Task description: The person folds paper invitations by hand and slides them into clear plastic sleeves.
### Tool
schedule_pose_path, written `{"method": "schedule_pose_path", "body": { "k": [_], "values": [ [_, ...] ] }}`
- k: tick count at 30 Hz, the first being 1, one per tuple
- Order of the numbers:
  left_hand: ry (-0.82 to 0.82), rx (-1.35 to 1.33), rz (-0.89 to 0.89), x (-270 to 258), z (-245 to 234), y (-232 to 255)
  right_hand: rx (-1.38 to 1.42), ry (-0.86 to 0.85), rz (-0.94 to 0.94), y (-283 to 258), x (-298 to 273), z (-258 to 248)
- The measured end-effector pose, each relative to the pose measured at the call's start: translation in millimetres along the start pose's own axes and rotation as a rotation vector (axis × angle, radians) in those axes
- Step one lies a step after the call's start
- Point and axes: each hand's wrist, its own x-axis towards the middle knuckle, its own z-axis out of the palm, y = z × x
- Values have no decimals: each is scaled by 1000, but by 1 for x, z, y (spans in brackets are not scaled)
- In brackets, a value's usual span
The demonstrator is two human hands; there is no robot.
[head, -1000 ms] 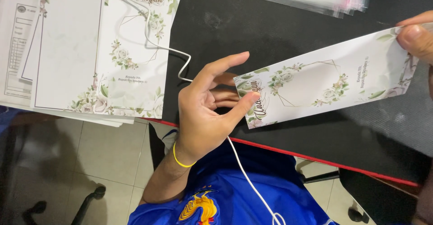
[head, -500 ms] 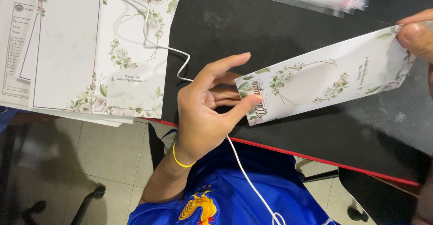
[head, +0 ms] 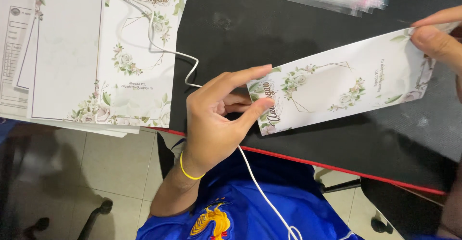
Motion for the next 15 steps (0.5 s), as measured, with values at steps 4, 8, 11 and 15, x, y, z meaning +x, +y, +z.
{"method": "schedule_pose_path", "body": {
  "k": [4, 8, 11, 15],
  "values": [
    [-56, 197, 23, 7, -4, 5, -15, 106, -181, -14, -10, 9],
    [-100, 344, 46, 15, -10, 7, 59, 92, -228, -44, -11, 17],
    [-168, 474, 70, 22, -16, 6, -56, 99, -407, -70, -15, 21],
    [-212, 541, 81, 30, -19, 5, -125, 90, -472, -79, -17, 27]
  ]
}}
